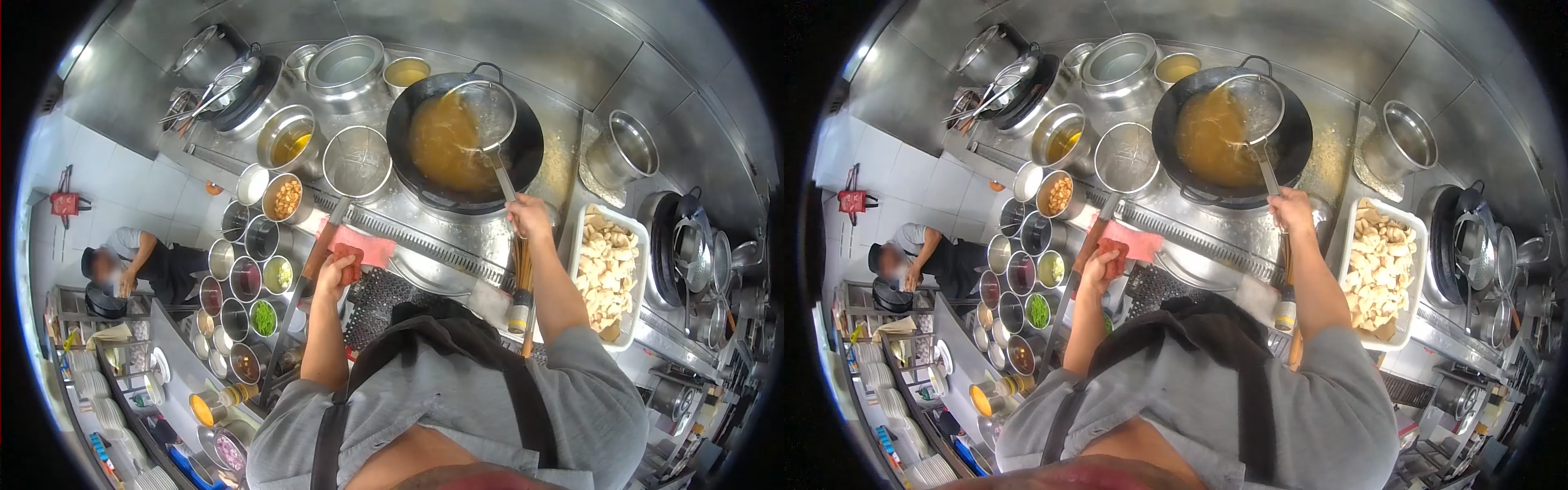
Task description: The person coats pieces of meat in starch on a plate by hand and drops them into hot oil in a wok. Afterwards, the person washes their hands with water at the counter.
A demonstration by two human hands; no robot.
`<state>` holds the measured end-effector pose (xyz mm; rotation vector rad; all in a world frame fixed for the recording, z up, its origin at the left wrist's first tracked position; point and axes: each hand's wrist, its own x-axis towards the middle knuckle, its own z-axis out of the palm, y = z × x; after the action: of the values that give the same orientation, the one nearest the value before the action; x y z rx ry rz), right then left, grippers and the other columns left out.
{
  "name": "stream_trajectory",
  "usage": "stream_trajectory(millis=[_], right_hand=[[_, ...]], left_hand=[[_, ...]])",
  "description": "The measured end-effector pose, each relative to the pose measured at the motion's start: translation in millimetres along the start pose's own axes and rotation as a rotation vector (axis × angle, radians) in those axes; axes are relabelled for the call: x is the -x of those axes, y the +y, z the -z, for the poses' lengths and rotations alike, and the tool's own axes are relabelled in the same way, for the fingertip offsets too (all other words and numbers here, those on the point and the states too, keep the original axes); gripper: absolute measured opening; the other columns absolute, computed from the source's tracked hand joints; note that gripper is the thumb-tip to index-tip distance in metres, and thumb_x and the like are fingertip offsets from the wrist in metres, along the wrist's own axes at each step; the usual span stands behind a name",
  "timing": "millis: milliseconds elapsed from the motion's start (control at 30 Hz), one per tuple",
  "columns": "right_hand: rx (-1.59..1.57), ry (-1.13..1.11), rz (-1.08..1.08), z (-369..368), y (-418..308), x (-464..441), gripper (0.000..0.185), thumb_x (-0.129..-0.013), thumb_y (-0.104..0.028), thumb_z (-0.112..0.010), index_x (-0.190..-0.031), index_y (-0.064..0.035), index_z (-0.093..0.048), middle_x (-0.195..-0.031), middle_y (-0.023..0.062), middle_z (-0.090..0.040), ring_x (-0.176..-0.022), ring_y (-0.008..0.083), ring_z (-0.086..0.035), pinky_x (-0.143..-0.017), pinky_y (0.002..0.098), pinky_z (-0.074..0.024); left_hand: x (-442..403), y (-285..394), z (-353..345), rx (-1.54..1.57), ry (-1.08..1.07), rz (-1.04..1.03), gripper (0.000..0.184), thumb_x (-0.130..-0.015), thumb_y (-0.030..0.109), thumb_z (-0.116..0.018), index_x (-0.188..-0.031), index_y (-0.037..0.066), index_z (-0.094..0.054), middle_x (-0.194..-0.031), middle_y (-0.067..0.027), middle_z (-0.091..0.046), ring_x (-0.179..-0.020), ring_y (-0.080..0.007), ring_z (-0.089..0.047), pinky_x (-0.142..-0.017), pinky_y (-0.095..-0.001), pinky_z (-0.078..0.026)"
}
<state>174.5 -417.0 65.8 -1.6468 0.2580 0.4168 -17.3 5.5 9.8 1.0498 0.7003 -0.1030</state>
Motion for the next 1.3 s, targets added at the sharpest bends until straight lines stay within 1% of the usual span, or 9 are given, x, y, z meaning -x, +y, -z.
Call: stream_trajectory(millis=[267, 500, 600, 667, 700, 933, 1067, 1200, 1300], right_hand=[[-0.177, -0.076, 0.038, -4, -17, -15, 0.009, -0.082, -0.009, -0.062, -0.082, -0.0009, -0.061, -0.057, 0.0032, -0.057, -0.034, 0.0107, -0.046, -0.029, 0.0246, -0.0263], [-0.220, 0.140, 0.160, 52, -51, -24, 0.022, -0.081, -0.010, -0.063, -0.097, 0.0050, -0.061, -0.060, 0.0051, -0.058, -0.032, 0.0104, -0.044, -0.028, 0.0245, -0.0233], [0.195, 0.249, 0.202, 95, -52, -47, 0.028, -0.080, -0.009, -0.060, -0.104, 0.0040, -0.063, -0.069, 0.0130, -0.064, -0.046, 0.0216, -0.058, -0.038, 0.0334, -0.0413], [0.853, 0.666, 0.500, 111, -31, -64, 0.031, -0.080, -0.009, -0.055, -0.108, -0.0021, -0.065, -0.084, 0.0213, -0.067, -0.077, 0.0356, -0.066, -0.067, 0.0440, -0.0523], [0.920, 0.691, 0.410, 113, -30, -61, 0.031, -0.081, -0.011, -0.052, -0.108, -0.0060, -0.065, -0.096, 0.0246, -0.064, -0.102, 0.0408, -0.058, -0.090, 0.0474, -0.0458], [1.112, 0.609, 0.255, 162, 5, -54, 0.036, -0.080, -0.012, -0.054, -0.115, -0.0051, -0.063, -0.093, 0.0227, -0.066, -0.093, 0.0387, -0.063, -0.084, 0.0463, -0.0488], [0.191, 0.679, 0.157, 176, -4, -10, 0.043, -0.077, -0.012, -0.059, -0.119, -0.0025, -0.060, -0.077, 0.0141, -0.066, -0.065, 0.0203, -0.063, -0.055, 0.0363, -0.0495], [-0.179, 0.655, 0.145, 195, -37, 27, 0.033, -0.080, -0.013, -0.060, -0.110, 0.0023, -0.062, -0.066, 0.0098, -0.063, -0.045, 0.0179, -0.054, -0.042, 0.0299, -0.0436], [-0.128, 0.617, 0.079, 237, -23, 22, 0.030, -0.080, -0.017, -0.064, -0.103, 0.0036, -0.066, -0.068, 0.0094, -0.065, -0.041, 0.0173, -0.052, -0.040, 0.0316, -0.0440]], left_hand=[[7, -8, 6, -0.040, -0.045, 0.082, 0.024, -0.080, 0.008, -0.065, -0.101, 0.000, -0.056, -0.080, -0.0110, -0.061, -0.061, -0.0231, -0.060, -0.052, -0.0335, -0.048], [23, 6, -6, -0.042, -0.023, 0.036, 0.025, -0.080, 0.008, -0.063, -0.104, 0.002, -0.057, -0.081, -0.0091, -0.061, -0.062, -0.0217, -0.058, -0.053, -0.0348, -0.048], [16, 11, -4, -0.057, -0.063, 0.040, 0.027, -0.081, 0.009, -0.062, -0.106, 0.003, -0.056, -0.082, -0.0074, -0.061, -0.064, -0.0206, -0.059, -0.053, -0.0328, -0.047], [15, 13, -12, -0.019, -0.030, -0.021, 0.028, -0.081, 0.009, -0.063, -0.108, 0.005, -0.057, -0.089, -0.0057, -0.063, -0.067, -0.0167, -0.058, -0.051, -0.0300, -0.044], [10, 14, -16, -0.037, 0.003, -0.013, 0.029, -0.082, 0.010, -0.063, -0.110, 0.006, -0.057, -0.091, -0.0053, -0.064, -0.069, -0.0164, -0.059, -0.053, -0.0300, -0.045], [-38, 38, -89, -0.064, -0.032, 0.032, 0.025, -0.090, 0.023, -0.059, -0.113, 0.011, -0.057, -0.098, -0.0069, -0.065, -0.078, -0.0192, -0.062, -0.060, -0.0336, -0.051], [-73, 40, -136, -0.232, -0.132, 0.117, 0.036, -0.094, 0.042, -0.052, -0.114, 0.012, -0.056, -0.102, -0.0102, -0.065, -0.076, -0.0265, -0.064, -0.064, -0.0458, -0.052], [-97, 33, -194, -0.433, -0.180, 0.230, 0.035, -0.098, 0.045, -0.040, -0.123, 0.023, -0.048, -0.091, -0.0075, -0.064, -0.074, -0.0254, -0.063, -0.058, -0.0406, -0.047], [-127, 18, -207, -0.448, -0.255, 0.309, 0.032, -0.092, 0.043, -0.052, -0.116, 0.023, -0.050, -0.094, -0.0065, -0.062, -0.076, -0.0261, -0.061, -0.060, -0.0413, -0.045]])
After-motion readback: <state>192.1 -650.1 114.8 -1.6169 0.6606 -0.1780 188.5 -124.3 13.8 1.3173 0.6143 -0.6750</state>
